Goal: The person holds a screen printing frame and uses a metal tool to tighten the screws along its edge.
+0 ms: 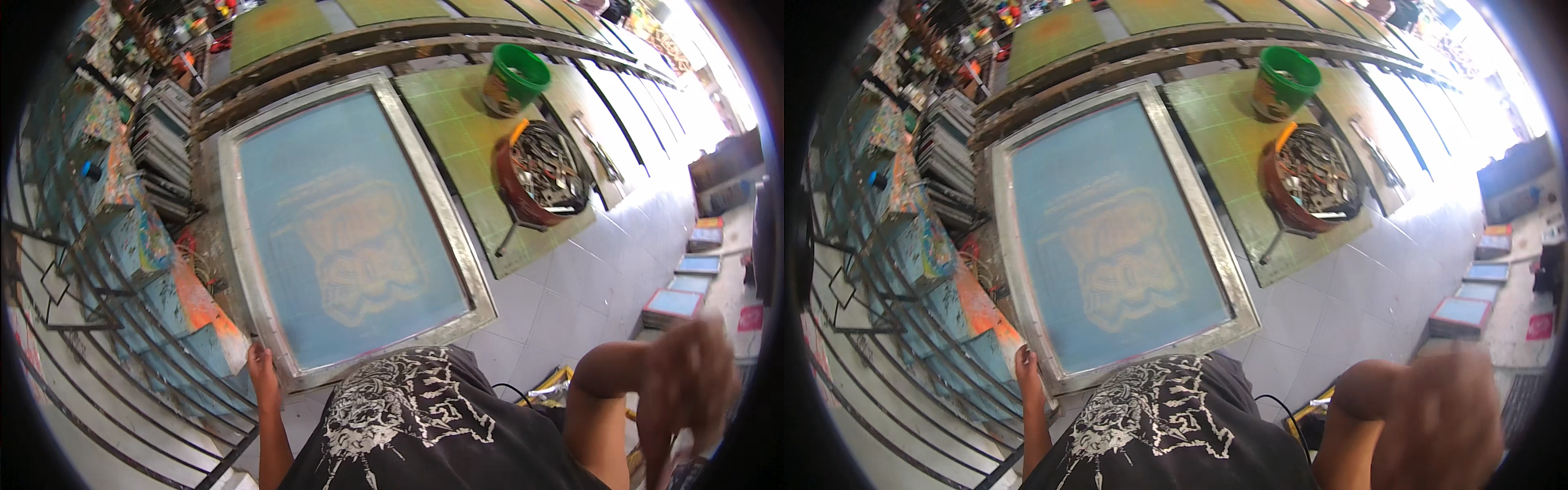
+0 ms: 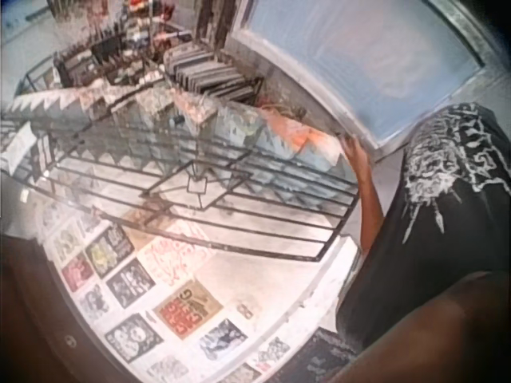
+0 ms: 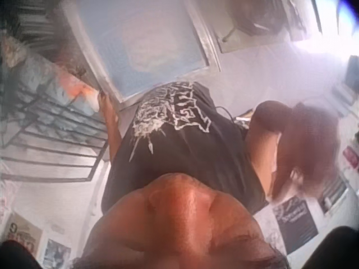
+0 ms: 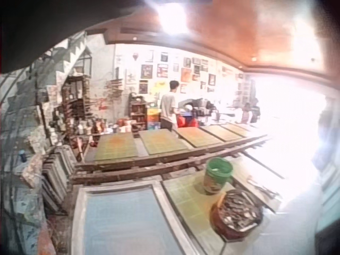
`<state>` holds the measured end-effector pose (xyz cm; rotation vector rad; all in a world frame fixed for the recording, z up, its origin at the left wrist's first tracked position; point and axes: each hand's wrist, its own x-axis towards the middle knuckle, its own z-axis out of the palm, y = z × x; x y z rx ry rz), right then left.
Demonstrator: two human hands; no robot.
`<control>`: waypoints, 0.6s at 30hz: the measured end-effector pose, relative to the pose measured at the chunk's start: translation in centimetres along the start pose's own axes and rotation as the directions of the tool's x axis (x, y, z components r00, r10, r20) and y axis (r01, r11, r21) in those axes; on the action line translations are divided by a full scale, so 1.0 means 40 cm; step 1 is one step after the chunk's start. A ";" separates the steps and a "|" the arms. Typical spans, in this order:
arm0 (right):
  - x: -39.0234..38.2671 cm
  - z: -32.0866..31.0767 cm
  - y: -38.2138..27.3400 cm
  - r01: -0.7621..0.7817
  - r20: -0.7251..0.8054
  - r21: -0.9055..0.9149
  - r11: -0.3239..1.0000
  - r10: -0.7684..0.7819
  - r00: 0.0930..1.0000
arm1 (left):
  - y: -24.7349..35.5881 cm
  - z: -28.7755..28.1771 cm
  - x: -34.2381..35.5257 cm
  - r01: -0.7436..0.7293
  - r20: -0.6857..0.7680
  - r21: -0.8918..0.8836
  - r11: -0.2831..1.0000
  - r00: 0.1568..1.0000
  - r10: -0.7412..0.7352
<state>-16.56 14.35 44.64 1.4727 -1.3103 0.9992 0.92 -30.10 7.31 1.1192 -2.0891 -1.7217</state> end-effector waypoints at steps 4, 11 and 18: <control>-0.226 -0.082 -0.028 -0.697 -0.233 -0.369 0.615 0.664 0.710 | 0.148 0.010 -0.071 -0.280 0.019 0.146 0.949 0.960 0.280; -0.511 -0.023 -0.183 -0.894 0.400 -0.440 0.084 0.910 -0.111 | 0.318 0.029 -0.275 -0.251 0.813 0.028 0.968 0.568 0.124; -0.587 -0.019 -0.477 -0.872 0.783 -0.173 -0.459 0.473 -0.404 | 0.247 -0.081 -0.278 0.022 0.909 0.177 0.984 0.380 -0.173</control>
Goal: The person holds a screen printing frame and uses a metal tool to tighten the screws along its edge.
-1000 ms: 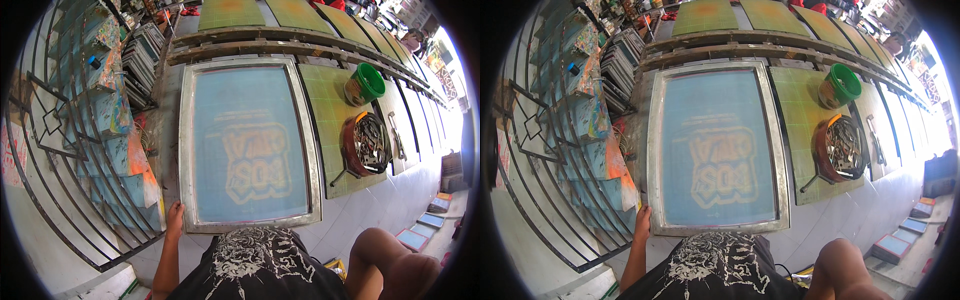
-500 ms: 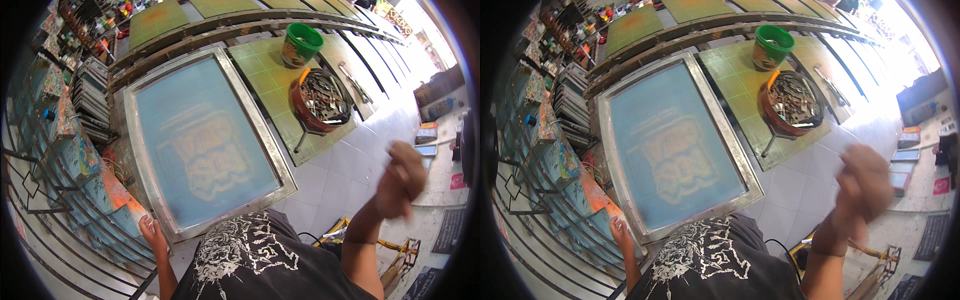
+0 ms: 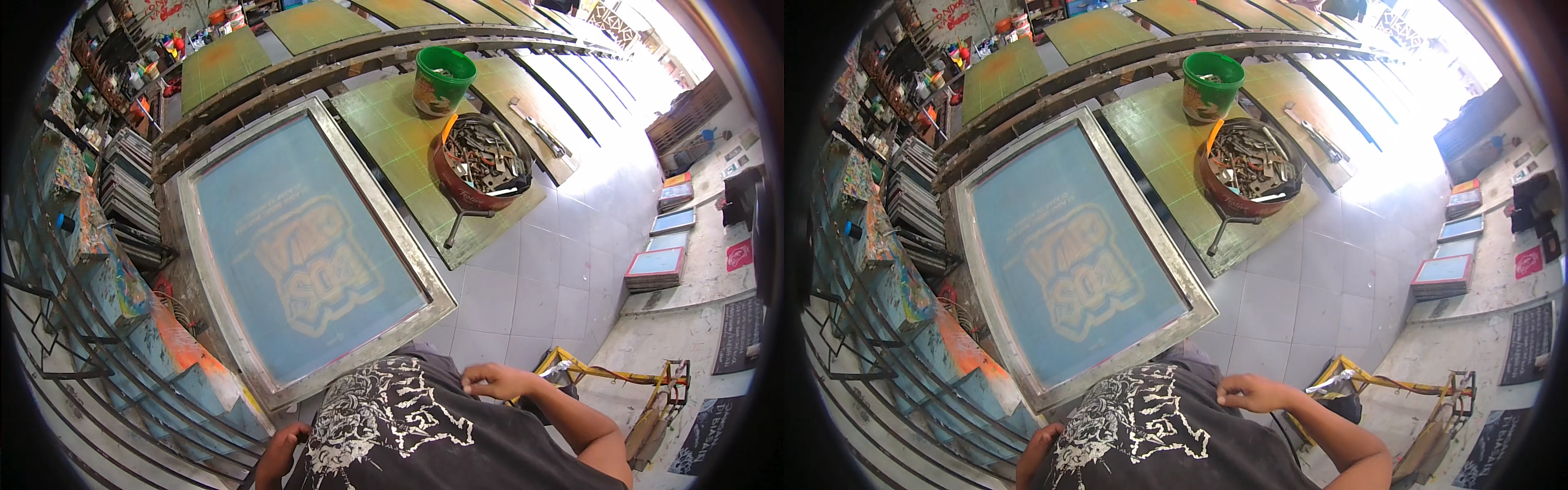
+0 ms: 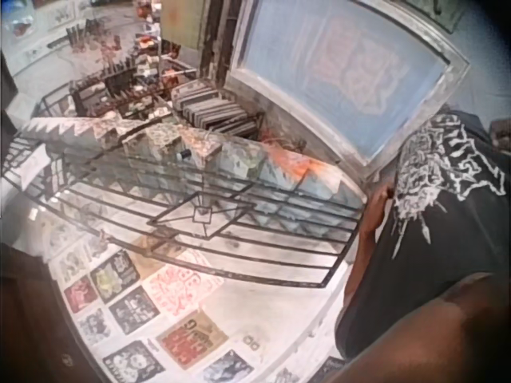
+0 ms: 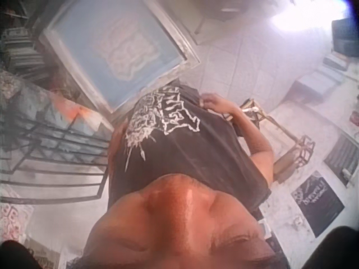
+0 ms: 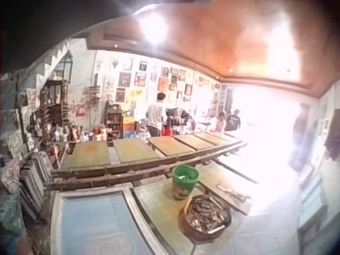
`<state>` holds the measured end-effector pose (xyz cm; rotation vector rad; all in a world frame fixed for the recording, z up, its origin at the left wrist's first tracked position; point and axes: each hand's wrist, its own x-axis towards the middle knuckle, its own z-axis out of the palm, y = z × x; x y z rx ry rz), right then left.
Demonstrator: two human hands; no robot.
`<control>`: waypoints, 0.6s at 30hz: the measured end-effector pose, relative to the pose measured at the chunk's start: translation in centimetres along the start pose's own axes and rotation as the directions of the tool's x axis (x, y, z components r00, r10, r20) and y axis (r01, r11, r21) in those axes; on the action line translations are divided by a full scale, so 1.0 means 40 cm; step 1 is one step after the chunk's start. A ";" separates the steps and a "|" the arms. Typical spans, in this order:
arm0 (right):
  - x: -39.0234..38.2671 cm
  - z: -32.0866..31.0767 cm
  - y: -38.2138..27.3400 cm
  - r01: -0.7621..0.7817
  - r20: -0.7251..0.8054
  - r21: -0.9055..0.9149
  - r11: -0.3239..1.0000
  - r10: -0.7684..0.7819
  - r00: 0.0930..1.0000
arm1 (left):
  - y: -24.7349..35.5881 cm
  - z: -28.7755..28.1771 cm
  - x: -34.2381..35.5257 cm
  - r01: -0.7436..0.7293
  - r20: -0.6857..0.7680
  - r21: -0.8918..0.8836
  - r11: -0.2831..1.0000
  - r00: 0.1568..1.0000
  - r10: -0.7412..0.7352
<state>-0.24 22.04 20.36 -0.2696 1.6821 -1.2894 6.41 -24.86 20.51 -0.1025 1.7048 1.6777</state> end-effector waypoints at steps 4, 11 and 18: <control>-0.055 0.017 -0.012 -0.123 0.163 0.269 0.955 0.080 0.983 | 0.033 0.054 0.037 -0.136 -0.077 0.016 0.991 0.988 0.137; -0.101 0.099 -0.077 0.038 -0.207 -0.001 0.999 -0.038 0.978 | 0.005 0.033 0.019 -0.138 0.021 -0.017 0.990 0.990 0.139; -0.066 0.168 -0.068 -0.127 -0.365 -0.343 0.931 -0.008 0.931 | -0.001 0.017 0.016 -0.116 0.105 0.040 0.992 0.988 0.111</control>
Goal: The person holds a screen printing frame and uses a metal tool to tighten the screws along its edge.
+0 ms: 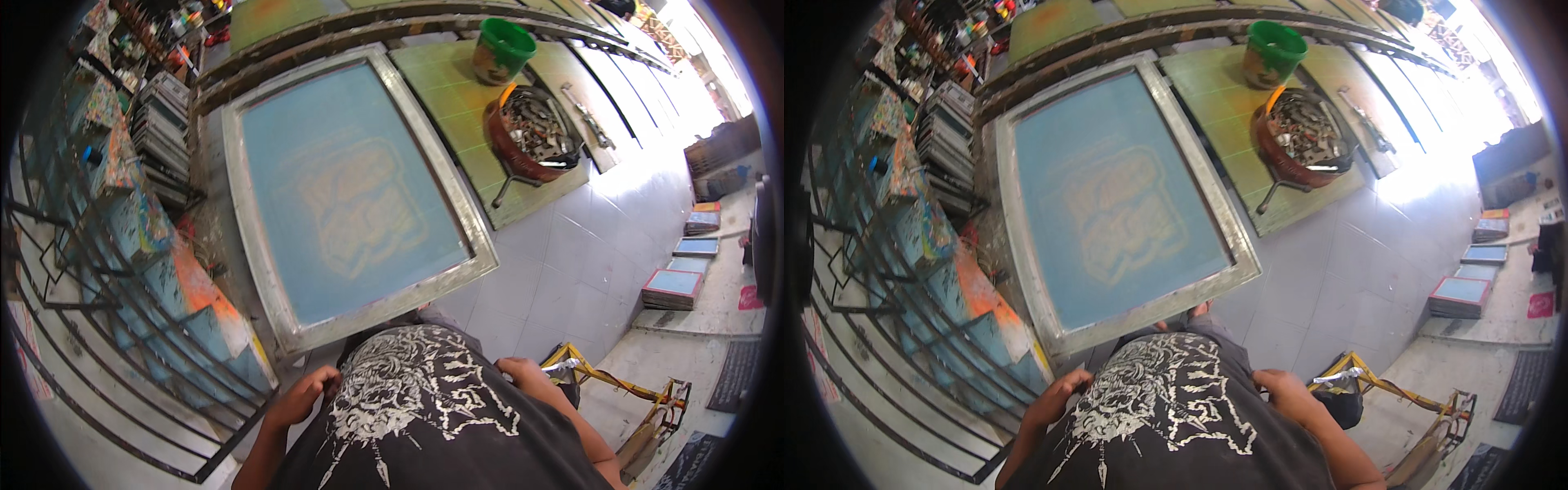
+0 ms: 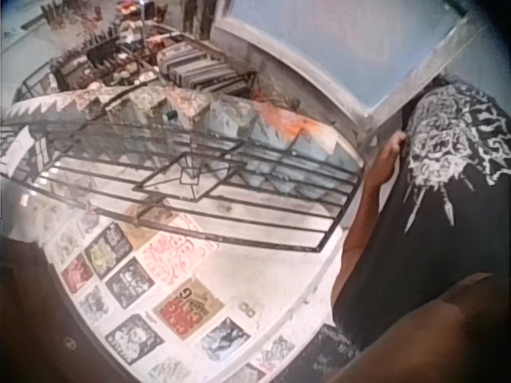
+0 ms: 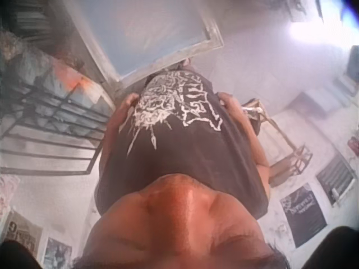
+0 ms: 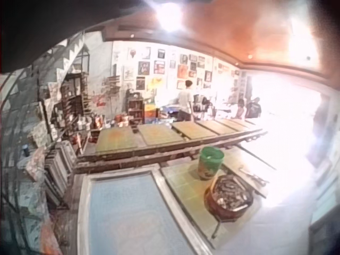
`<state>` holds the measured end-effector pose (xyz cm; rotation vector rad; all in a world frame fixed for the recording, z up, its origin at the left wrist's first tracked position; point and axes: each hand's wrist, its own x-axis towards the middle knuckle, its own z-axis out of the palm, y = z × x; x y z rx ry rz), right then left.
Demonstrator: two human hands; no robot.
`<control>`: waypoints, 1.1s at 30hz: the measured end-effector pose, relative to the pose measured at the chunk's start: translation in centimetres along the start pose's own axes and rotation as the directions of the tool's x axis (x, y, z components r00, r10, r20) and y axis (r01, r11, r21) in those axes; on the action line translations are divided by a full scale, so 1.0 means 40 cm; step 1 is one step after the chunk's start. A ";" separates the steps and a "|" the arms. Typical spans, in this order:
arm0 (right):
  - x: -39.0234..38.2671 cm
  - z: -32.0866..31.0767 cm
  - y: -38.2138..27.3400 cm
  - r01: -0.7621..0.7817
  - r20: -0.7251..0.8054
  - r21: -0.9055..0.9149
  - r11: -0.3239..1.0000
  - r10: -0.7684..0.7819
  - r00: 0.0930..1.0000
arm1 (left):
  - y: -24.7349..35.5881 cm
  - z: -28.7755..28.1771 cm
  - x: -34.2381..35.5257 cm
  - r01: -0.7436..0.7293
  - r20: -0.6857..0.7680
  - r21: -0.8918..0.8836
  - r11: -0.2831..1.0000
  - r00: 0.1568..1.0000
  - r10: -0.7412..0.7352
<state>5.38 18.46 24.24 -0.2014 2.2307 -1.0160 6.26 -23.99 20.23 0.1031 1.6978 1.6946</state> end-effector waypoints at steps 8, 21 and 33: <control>-0.037 -0.008 0.015 0.039 -0.052 -0.069 0.997 -0.043 0.998 | -0.024 -0.025 -0.053 -0.108 0.043 0.091 0.990 0.994 0.105; 0.025 -0.013 0.026 0.216 -0.021 -0.183 0.959 -0.223 0.975 | -0.038 0.006 -0.113 -0.088 -0.021 0.153 0.984 0.996 0.092; 0.157 0.022 0.069 0.239 -0.240 -0.232 0.943 -0.293 0.925 | -0.025 0.063 -0.067 -0.061 -0.274 0.224 0.973 0.954 0.122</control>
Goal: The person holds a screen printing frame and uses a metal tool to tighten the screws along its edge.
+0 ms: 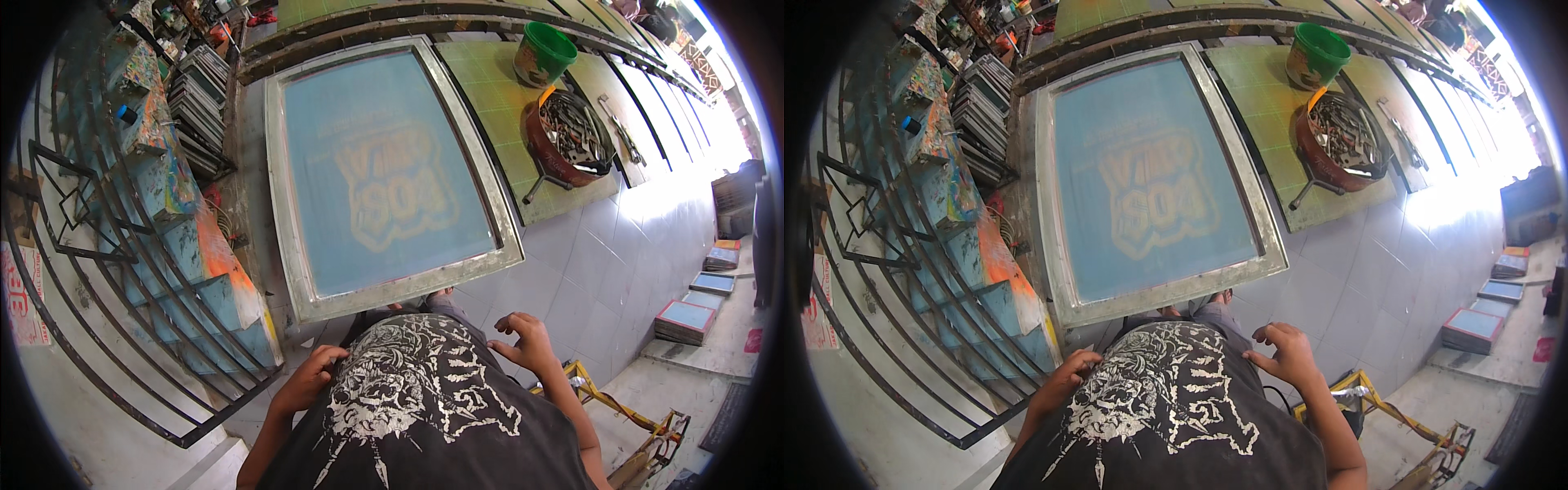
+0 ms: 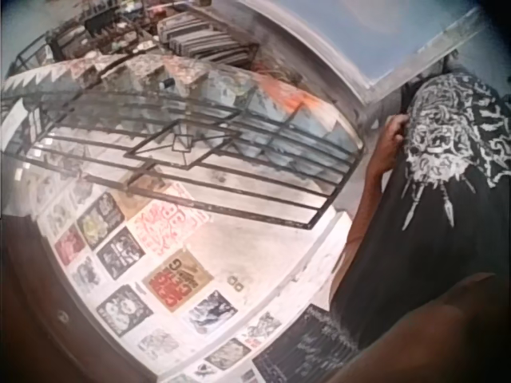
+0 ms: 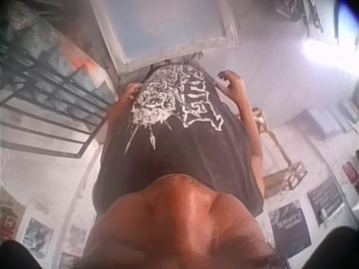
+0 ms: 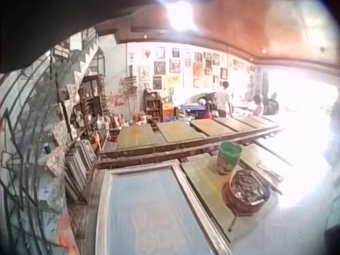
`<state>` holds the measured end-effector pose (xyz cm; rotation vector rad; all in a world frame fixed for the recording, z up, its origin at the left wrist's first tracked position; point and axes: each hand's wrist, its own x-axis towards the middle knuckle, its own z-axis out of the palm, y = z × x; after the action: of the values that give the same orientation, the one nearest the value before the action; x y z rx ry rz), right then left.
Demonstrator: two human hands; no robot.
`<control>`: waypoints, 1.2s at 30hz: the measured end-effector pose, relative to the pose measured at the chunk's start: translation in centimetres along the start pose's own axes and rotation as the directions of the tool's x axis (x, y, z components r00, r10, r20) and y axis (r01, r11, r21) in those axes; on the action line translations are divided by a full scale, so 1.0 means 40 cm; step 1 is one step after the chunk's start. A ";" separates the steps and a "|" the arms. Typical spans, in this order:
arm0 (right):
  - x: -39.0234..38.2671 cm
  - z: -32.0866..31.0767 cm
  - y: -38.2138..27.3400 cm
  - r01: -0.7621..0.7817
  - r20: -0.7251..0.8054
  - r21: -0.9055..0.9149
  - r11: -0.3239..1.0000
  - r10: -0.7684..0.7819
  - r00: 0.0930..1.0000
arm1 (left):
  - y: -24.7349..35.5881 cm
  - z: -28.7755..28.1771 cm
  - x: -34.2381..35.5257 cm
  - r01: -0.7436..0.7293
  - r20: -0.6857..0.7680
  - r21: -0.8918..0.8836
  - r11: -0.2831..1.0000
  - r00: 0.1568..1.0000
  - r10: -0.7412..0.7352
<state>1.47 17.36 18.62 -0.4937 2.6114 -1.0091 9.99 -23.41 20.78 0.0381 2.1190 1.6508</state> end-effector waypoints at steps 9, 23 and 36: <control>-0.017 -0.075 -0.004 0.053 0.171 0.115 0.992 -0.073 0.983 | 0.002 -0.029 -0.017 -0.040 0.103 -0.095 0.995 0.993 0.049; 0.163 -0.010 0.074 -0.086 -0.524 0.061 0.994 0.105 0.845 | -0.054 -0.046 0.022 -0.090 0.217 -0.047 0.995 0.971 0.098; 0.301 0.016 0.264 -0.242 -0.360 0.443 0.863 0.418 0.834 | -0.305 -0.152 0.208 0.020 -0.733 -0.149 0.989 0.669 -0.124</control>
<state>-11.27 19.30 9.07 0.3322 2.6188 -1.5995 3.37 -30.00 7.82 -0.9108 2.4981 1.9608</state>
